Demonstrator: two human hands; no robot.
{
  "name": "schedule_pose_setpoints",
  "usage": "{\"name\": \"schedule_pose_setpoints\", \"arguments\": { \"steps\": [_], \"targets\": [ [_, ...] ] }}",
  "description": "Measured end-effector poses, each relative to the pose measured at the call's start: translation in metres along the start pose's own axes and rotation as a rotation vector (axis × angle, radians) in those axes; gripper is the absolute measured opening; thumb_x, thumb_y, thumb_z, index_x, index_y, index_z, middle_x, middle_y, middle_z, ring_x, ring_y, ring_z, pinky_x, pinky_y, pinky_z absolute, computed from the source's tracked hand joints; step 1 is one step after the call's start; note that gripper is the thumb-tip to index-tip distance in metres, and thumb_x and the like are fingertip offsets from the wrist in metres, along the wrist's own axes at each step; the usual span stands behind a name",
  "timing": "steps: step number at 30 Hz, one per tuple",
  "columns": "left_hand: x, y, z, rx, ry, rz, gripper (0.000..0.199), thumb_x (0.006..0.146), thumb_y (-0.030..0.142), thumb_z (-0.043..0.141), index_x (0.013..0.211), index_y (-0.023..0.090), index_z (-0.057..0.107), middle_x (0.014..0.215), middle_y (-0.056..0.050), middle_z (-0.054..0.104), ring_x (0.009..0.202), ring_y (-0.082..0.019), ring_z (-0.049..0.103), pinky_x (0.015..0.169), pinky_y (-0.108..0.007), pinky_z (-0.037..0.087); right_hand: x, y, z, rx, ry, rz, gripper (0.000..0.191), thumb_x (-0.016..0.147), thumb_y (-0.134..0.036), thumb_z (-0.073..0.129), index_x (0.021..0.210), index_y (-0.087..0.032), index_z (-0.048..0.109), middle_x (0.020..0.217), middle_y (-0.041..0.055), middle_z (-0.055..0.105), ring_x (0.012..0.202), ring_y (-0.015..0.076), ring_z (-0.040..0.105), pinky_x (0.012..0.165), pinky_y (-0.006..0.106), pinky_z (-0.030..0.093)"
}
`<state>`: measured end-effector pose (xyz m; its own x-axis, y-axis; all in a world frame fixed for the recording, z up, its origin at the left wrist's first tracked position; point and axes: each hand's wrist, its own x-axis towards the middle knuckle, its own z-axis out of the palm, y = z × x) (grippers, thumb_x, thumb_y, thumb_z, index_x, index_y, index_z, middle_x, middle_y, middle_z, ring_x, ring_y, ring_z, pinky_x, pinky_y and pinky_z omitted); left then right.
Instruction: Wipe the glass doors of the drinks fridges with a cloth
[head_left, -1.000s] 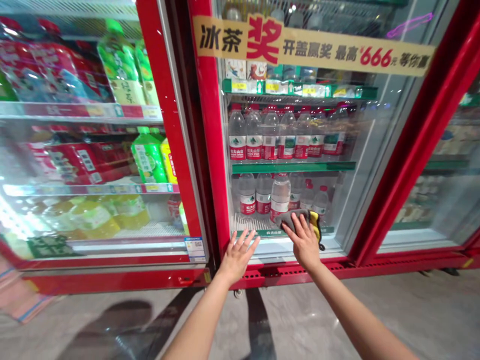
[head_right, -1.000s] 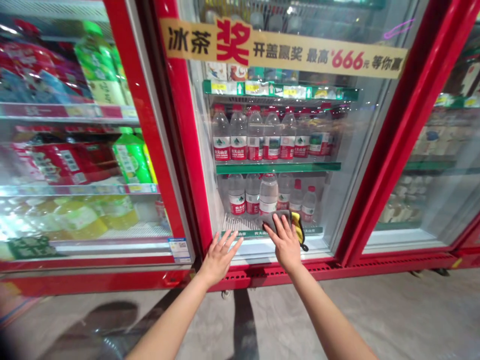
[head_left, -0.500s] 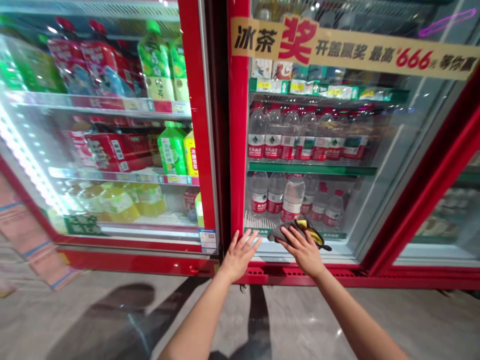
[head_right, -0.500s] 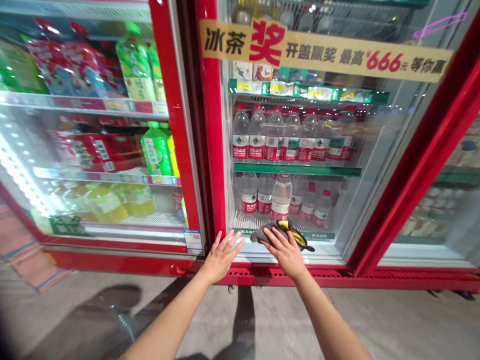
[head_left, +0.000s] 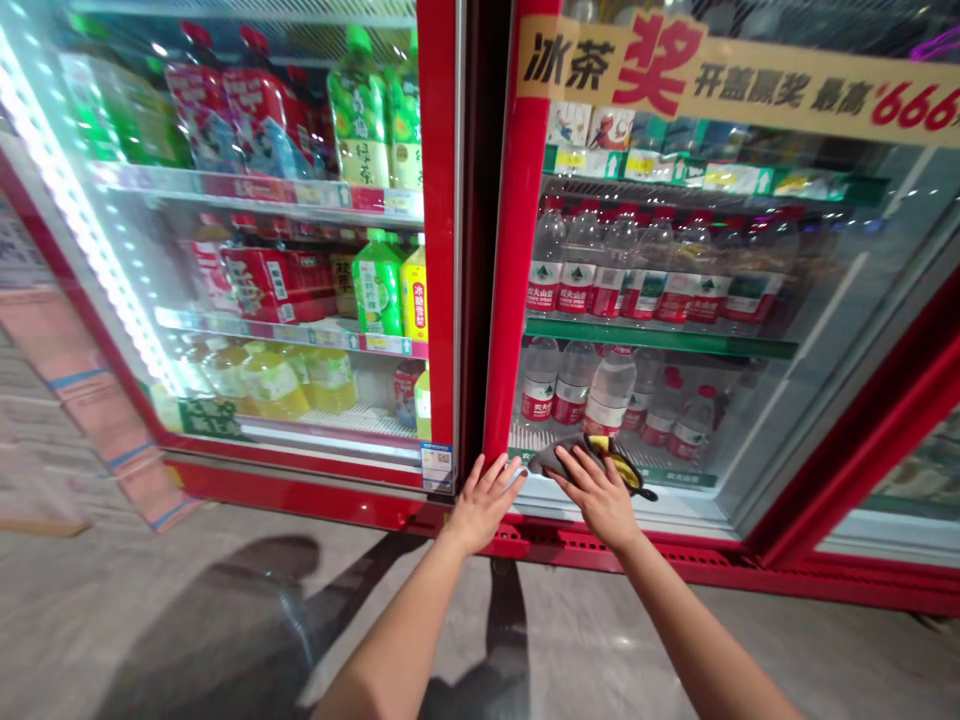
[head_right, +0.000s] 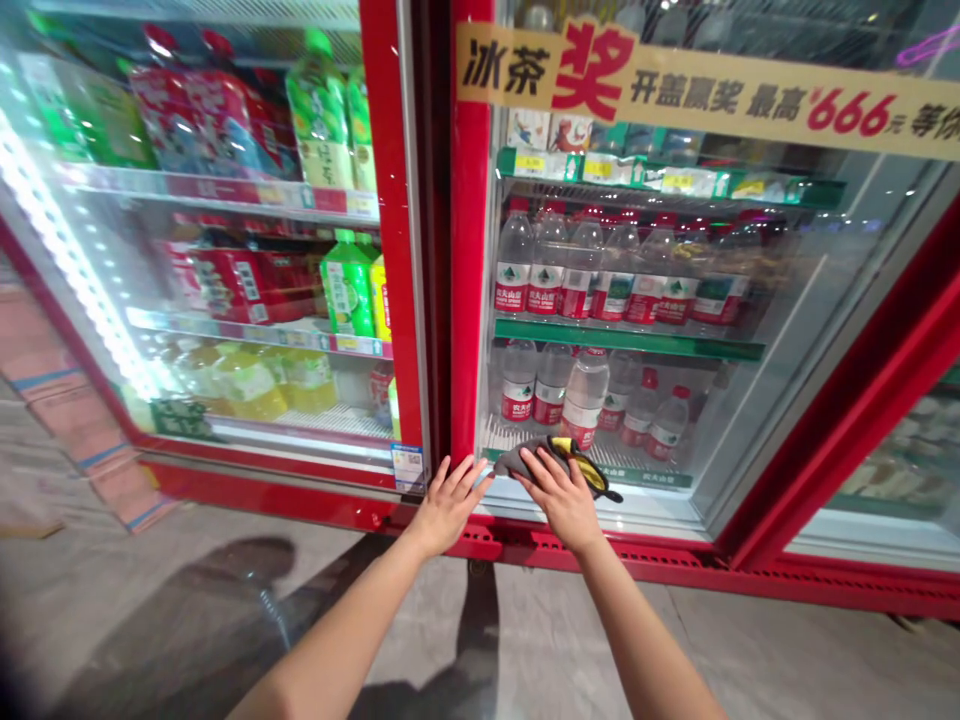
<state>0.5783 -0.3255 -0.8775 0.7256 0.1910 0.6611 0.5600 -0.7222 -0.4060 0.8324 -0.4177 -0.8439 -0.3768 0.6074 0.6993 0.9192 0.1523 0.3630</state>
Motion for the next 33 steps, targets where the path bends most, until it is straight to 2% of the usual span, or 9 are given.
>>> {"name": "schedule_pose_setpoints", "arguments": {
  "steps": [3, 7, 9, 12, 17, 20, 25, 31, 33],
  "targets": [
    [-0.001, -0.001, -0.002, 0.004, -0.031, -0.009, 0.075, 0.083, 0.013, 0.06, 0.155, 0.021, 0.038, 0.168, -0.006, 0.026, 0.158, -0.026, 0.002, 0.128, -0.054, -0.002, 0.018, 0.004, -0.007, -0.028, 0.052, 0.168, 0.063, 0.09, -0.008, 0.054, 0.143, -0.041, 0.055, 0.158, 0.002, 0.046, 0.148, 0.0254, 0.035, 0.121, 0.051, 0.014],
    [-0.005, -0.001, -0.003, -0.002, -0.074, -0.013, 0.069, 0.084, 0.015, 0.059, 0.152, 0.021, 0.043, 0.167, -0.007, 0.028, 0.158, -0.027, 0.007, 0.128, -0.054, -0.002, 0.064, -0.022, -0.012, -0.033, 0.088, 0.331, 0.063, 0.09, -0.009, 0.052, 0.146, -0.039, 0.052, 0.163, 0.0054, 0.037, 0.153, 0.031, 0.025, 0.117, 0.057, 0.021],
    [-0.008, -0.001, -0.001, -0.004, -0.067, -0.011, 0.063, 0.086, 0.016, 0.058, 0.148, 0.02, 0.048, 0.165, -0.008, 0.032, 0.157, -0.027, 0.01, 0.128, -0.054, -0.002, 0.074, -0.039, -0.009, -0.02, 0.073, 0.321, 0.064, 0.09, -0.008, 0.052, 0.147, -0.039, 0.051, 0.163, 0.0057, 0.037, 0.153, 0.031, 0.024, 0.117, 0.057, 0.02],
    [-0.014, -0.004, 0.001, -0.008, -0.063, -0.016, 0.062, 0.086, 0.018, 0.058, 0.148, 0.02, 0.049, 0.163, -0.009, 0.037, 0.156, -0.027, 0.014, 0.128, -0.055, -0.002, 0.061, -0.054, 0.002, 0.004, 0.039, 0.232, 0.062, 0.092, -0.01, 0.053, 0.146, -0.04, 0.051, 0.162, 0.0034, 0.04, 0.152, 0.0279, 0.027, 0.119, 0.055, 0.013],
    [-0.023, -0.011, 0.0, -0.003, -0.092, -0.027, 0.072, 0.085, 0.018, 0.057, 0.154, 0.018, 0.038, 0.159, -0.01, 0.042, 0.156, -0.026, 0.016, 0.129, -0.055, 0.001, 0.034, -0.052, 0.011, 0.037, 0.012, 0.019, 0.051, 0.097, -0.02, 0.052, 0.144, -0.038, 0.054, 0.158, -0.0004, 0.045, 0.147, 0.0227, 0.034, 0.123, 0.049, 0.002],
    [-0.024, -0.014, -0.002, 0.008, -0.08, -0.031, 0.067, 0.085, 0.016, 0.056, 0.151, 0.016, 0.043, 0.16, -0.011, 0.041, 0.156, -0.027, 0.015, 0.129, -0.055, -0.001, 0.056, -0.05, 0.001, 0.039, 0.031, 0.063, 0.053, 0.096, -0.018, 0.051, 0.145, -0.038, 0.053, 0.159, 0.0002, 0.044, 0.149, 0.0233, 0.033, 0.123, 0.049, 0.002],
    [-0.023, -0.013, -0.003, -0.019, -0.09, -0.054, 0.042, 0.085, 0.016, 0.058, 0.126, 0.016, 0.065, 0.15, -0.012, 0.053, 0.152, -0.028, 0.027, 0.129, -0.057, 0.006, 0.098, -0.063, -0.013, 0.063, 0.035, 0.209, 0.063, 0.092, -0.012, 0.05, 0.148, -0.041, 0.048, 0.163, 0.0014, 0.036, 0.152, 0.0265, 0.026, 0.12, 0.055, 0.013],
    [-0.031, -0.014, -0.003, -0.034, -0.106, -0.035, 0.047, 0.087, 0.018, 0.057, 0.133, 0.015, 0.061, 0.147, -0.011, 0.055, 0.15, -0.027, 0.033, 0.13, -0.054, 0.006, 0.066, -0.076, 0.006, 0.107, -0.001, 0.029, 0.053, 0.096, -0.02, 0.052, 0.146, -0.037, 0.052, 0.159, 0.0011, 0.044, 0.149, 0.0233, 0.033, 0.122, 0.05, 0.011],
    [-0.033, -0.015, -0.005, -0.041, -0.116, -0.029, 0.048, 0.086, 0.019, 0.057, 0.134, 0.016, 0.06, 0.147, -0.011, 0.055, 0.15, -0.026, 0.033, 0.13, -0.053, 0.006, 0.067, -0.076, 0.004, 0.115, -0.002, 0.011, 0.05, 0.097, -0.02, 0.051, 0.144, -0.037, 0.054, 0.158, 0.0003, 0.046, 0.147, 0.0223, 0.035, 0.123, 0.049, 0.01]
  ]
}}
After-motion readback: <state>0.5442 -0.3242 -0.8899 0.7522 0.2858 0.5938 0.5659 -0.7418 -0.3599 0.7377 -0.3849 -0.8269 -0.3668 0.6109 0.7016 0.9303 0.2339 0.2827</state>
